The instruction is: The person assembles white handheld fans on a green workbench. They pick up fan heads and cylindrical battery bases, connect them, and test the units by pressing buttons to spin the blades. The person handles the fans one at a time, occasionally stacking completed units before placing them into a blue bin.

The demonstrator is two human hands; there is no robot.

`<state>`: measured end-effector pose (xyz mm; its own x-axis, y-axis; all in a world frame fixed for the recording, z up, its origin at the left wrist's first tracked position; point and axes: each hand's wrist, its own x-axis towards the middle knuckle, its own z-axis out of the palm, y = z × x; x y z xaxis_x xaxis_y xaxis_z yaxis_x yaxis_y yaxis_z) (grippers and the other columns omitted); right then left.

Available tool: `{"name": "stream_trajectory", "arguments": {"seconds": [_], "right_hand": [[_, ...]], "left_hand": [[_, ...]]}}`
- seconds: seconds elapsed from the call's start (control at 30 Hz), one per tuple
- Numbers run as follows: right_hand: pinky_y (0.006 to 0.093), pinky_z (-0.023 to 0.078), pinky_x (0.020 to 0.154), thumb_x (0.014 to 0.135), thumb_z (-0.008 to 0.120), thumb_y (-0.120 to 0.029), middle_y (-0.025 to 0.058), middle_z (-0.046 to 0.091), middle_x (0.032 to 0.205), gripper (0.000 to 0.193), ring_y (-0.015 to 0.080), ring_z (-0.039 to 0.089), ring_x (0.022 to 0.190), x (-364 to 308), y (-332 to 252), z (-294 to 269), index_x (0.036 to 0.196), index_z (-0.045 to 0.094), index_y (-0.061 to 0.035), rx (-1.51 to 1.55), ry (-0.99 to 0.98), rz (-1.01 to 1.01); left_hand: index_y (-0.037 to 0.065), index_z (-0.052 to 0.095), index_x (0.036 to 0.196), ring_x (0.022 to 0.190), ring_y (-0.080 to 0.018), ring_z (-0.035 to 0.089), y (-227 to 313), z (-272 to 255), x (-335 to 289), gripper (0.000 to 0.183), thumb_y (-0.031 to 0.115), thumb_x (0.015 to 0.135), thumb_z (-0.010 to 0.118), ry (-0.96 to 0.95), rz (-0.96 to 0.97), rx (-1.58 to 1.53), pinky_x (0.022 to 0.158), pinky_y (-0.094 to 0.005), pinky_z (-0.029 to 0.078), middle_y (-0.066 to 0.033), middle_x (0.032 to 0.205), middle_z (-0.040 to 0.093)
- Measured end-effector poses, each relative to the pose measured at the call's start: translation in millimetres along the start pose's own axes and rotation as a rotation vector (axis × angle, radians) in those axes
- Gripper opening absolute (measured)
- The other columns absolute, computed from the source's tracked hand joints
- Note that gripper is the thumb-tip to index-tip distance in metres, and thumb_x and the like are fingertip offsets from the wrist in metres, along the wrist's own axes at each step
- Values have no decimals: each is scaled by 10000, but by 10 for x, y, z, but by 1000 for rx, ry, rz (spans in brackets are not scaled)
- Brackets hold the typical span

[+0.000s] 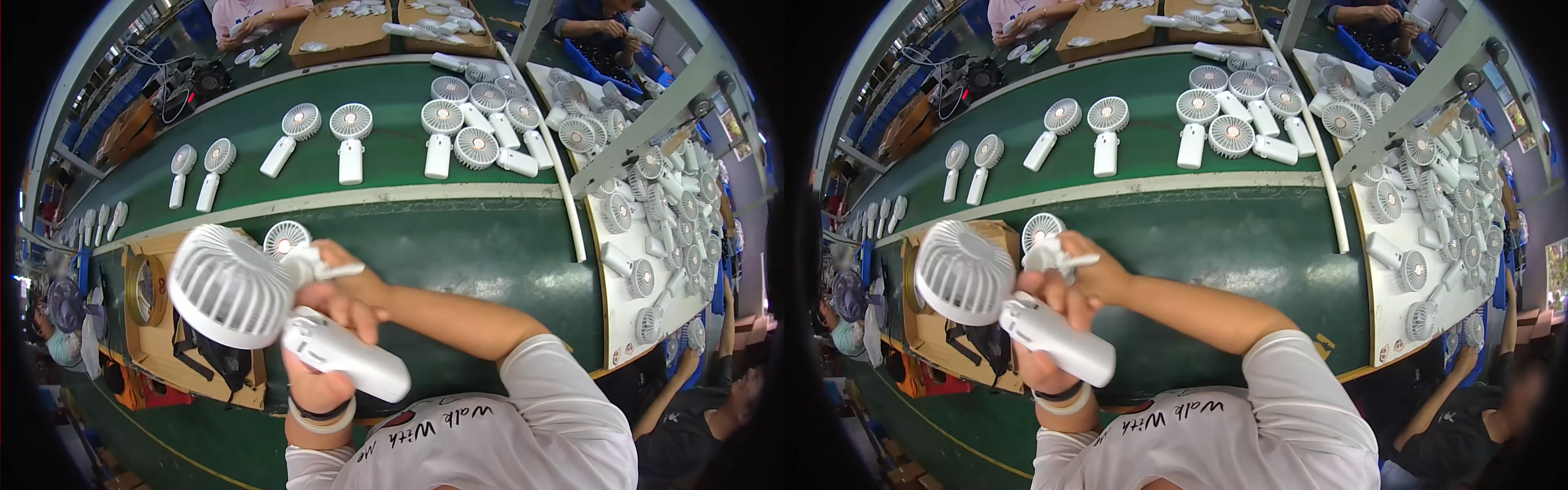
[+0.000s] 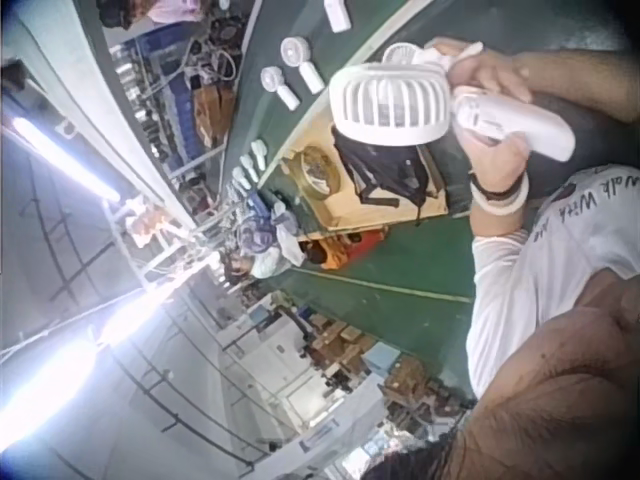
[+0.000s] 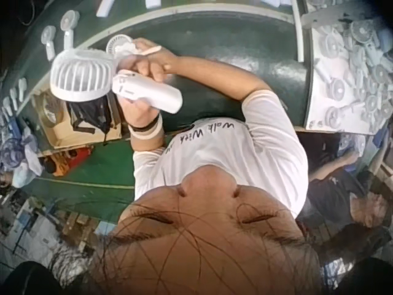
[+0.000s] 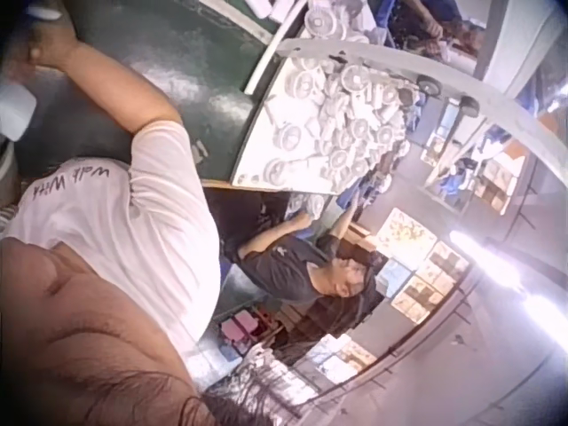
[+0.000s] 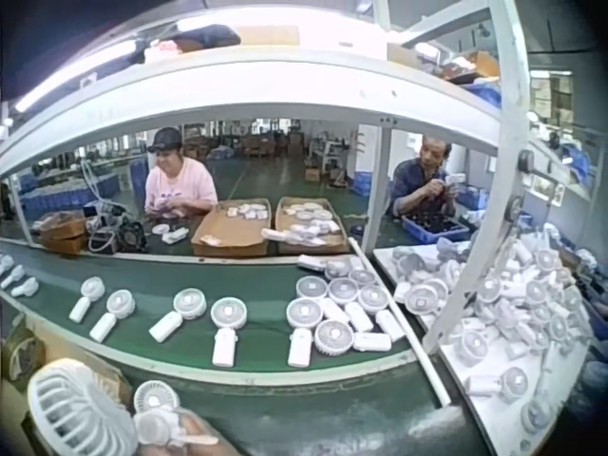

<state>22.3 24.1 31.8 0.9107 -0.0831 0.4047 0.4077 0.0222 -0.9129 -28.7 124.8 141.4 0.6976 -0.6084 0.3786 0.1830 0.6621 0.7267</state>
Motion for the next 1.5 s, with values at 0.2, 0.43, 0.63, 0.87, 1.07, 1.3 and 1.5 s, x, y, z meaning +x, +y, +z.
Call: {"name": "stream_trajectory", "arguments": {"seconds": [0.2, 0.43, 0.63, 0.87, 1.07, 1.3, 1.5], "right_hand": [[343, 322, 991, 816, 540, -210, 155, 447, 1177, 458, 312, 441, 1115, -150, 59, -184, 1221, 427, -30, -23, -159, 62], [388, 400, 908, 724, 616, -61, 181, 476, 1102, 468, 321, 464, 1056, -391, 83, -1547, 1161, 454, -19, -636, 211, 30], [424, 408, 874, 712, 654, -48, 203, 499, 1076, 522, 375, 489, 998, -304, -195, -3058, 1194, 455, -18, -1273, 449, 52], [413, 405, 844, 764, 663, -205, 142, 559, 1027, 540, 330, 528, 944, -318, -240, -3283, 1250, 465, -78, -1581, 88, 264], [341, 481, 686, 923, 428, -445, 107, 566, 875, 513, 192, 558, 743, -342, -306, -2731, 1292, 404, -89, 181, 423, 433], [349, 461, 582, 891, 270, -618, 113, 515, 957, 681, 213, 523, 685, -311, -153, -2013, 1363, 286, -128, 971, 225, 405], [349, 444, 605, 887, 258, -628, 110, 515, 985, 688, 210, 517, 694, -393, -1, -2005, 1365, 294, -135, 1029, 141, 426]], "left_hand": [[-1, 325, 1242, 949, -249, 588, -341, 208, 140, 516, 193, 853, 604, 36, -324, -1, 821, -395, 503, -141, 1101, 495], [33, 328, 1267, 979, -279, 589, -1109, -110, 342, 478, 186, 877, 558, 170, -378, -35, 841, -401, 490, -162, 1115, 515], [25, 358, 1247, 1030, -268, 572, -1591, -363, 526, 421, 142, 887, 541, 197, -379, 103, 878, -384, 465, -144, 1105, 549], [19, 362, 1243, 1069, -234, 554, -1697, -509, 612, 398, 121, 897, 531, 153, -396, 104, 881, -356, 456, -141, 1143, 548], [15, 391, 1226, 1065, -277, 558, -1722, -570, 609, 406, 163, 884, 553, 199, -387, 64, 927, -402, 438, -149, 1102, 562], [11, 340, 1260, 1059, -238, 559, -1707, -619, 623, 406, 68, 896, 509, 182, -357, -49, 916, -363, 442, -132, 1135, 542], [9, 336, 1271, 1054, -273, 564, -1700, -630, 600, 432, 120, 897, 522, 198, -343, 7, 934, -403, 434, -163, 1127, 545]]}}
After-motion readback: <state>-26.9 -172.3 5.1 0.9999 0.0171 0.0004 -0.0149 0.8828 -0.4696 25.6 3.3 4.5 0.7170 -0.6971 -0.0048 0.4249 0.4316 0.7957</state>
